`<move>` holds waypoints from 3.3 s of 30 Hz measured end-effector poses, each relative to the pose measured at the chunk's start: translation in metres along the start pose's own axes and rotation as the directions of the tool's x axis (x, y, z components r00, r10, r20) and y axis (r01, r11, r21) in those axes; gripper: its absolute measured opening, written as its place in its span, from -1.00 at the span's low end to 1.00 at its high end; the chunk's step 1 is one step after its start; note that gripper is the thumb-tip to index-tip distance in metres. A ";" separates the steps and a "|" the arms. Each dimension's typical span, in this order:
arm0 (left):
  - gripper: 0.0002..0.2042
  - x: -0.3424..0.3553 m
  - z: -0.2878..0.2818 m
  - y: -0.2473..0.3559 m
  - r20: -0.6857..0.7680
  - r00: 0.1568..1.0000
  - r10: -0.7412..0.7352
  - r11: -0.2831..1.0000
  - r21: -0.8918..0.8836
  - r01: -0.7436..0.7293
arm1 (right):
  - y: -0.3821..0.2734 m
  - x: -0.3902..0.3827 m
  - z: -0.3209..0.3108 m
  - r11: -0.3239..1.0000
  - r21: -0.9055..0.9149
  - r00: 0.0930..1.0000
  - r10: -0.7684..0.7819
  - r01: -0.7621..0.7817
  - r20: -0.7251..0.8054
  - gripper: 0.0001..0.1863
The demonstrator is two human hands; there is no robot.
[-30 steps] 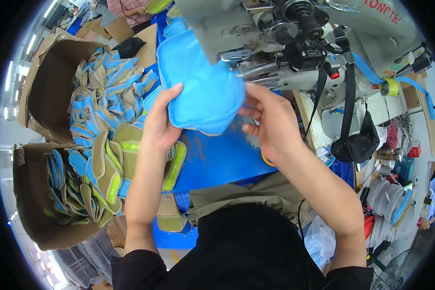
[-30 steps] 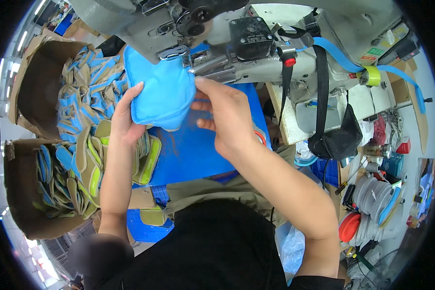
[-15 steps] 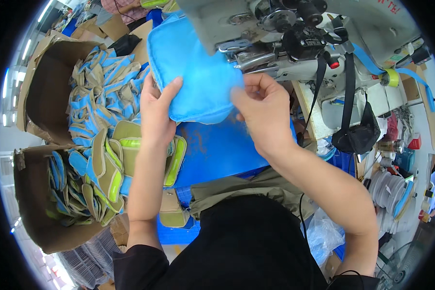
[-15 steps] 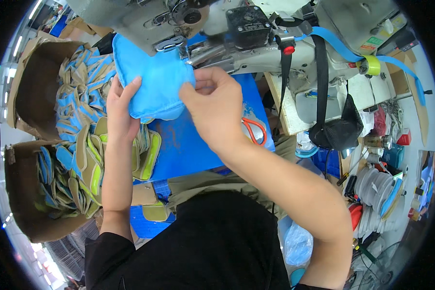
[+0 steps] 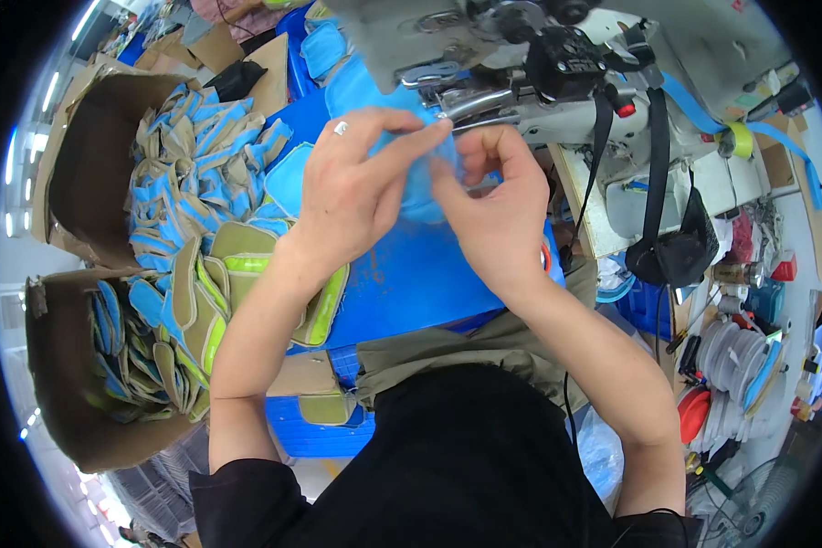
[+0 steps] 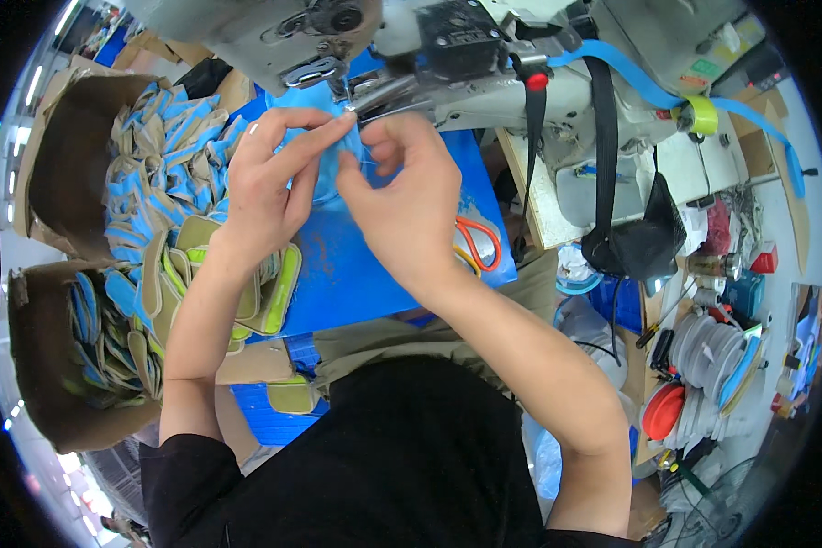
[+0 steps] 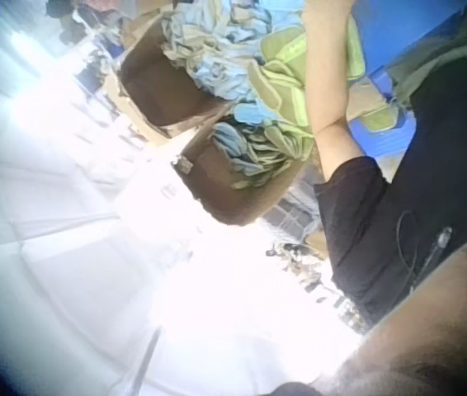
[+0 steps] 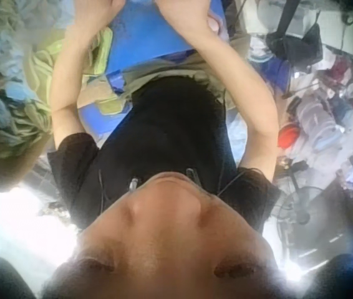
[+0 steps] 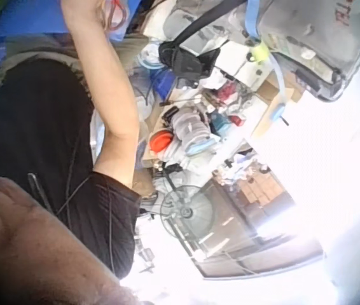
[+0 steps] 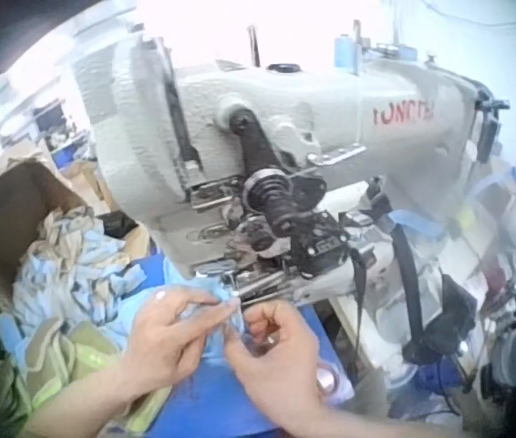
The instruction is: The person sews blue and green fabric masks using a sewing machine, trims excess threads with scissors, and inspects the finished pieces. They handle multiple masks one at a time, aligning edges and guiding them through the machine before cutting threads and stacking the completed items.
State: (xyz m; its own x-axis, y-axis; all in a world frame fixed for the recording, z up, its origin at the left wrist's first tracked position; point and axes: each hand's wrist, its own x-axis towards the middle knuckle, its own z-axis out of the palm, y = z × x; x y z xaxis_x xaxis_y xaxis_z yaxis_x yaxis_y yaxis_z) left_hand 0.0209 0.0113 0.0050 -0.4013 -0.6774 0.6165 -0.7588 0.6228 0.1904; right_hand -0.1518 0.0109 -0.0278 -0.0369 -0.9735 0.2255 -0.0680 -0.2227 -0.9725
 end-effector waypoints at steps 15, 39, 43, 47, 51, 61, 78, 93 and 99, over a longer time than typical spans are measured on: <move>-0.49 -0.018 0.025 -0.001 -0.131 0.985 -0.115 0.980 -0.178 0.091 | 0.004 0.000 -0.005 0.993 0.105 0.999 -0.051 0.049 0.014 -0.77; -0.43 -0.018 0.003 0.005 0.049 0.993 -0.106 0.989 -0.101 0.111 | -0.002 -0.003 -0.001 0.685 0.562 0.886 0.347 -0.463 0.307 -0.76; -0.42 -0.018 0.005 0.002 0.041 0.995 -0.096 0.989 -0.113 0.100 | -0.003 -0.003 0.000 0.676 0.577 0.889 0.351 -0.458 0.295 -0.74; -0.44 -0.017 0.005 0.002 0.033 0.994 -0.108 0.988 -0.108 0.111 | -0.002 0.000 0.003 0.686 0.568 0.891 0.355 -0.454 0.283 -0.74; -0.46 -0.015 0.006 0.001 0.029 0.993 -0.114 0.988 -0.103 0.117 | -0.002 0.002 0.004 0.683 0.576 0.894 0.354 -0.449 0.277 -0.74; -0.51 -0.010 0.005 -0.002 0.028 0.990 -0.136 0.984 -0.114 0.138 | -0.003 0.006 0.009 0.694 0.570 0.896 0.374 -0.441 0.237 -0.78; -0.62 -0.008 0.011 0.006 -0.059 0.980 -0.192 0.973 -0.145 0.182 | 0.003 0.005 0.011 0.710 0.550 0.896 0.388 -0.440 0.216 -0.88; -0.65 -0.001 0.016 0.037 -0.121 0.951 -0.284 0.955 -0.127 0.269 | 0.001 0.008 -0.001 0.699 0.540 0.881 0.412 -0.470 0.233 -0.81; -0.56 -0.027 0.021 0.027 -0.206 0.923 -0.325 0.920 -0.297 0.257 | -0.028 0.009 -0.088 0.987 0.158 1.000 -0.006 0.006 -0.005 -0.81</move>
State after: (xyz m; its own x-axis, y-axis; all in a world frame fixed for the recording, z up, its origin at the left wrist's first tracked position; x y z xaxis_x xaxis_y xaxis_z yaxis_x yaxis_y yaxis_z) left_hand 0.0002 0.0383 -0.0223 -0.0183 -0.7467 0.6649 -0.6488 0.5149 0.5603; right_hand -0.2381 0.0128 0.0063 -0.0416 -0.9720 0.2312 0.0900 -0.2341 -0.9680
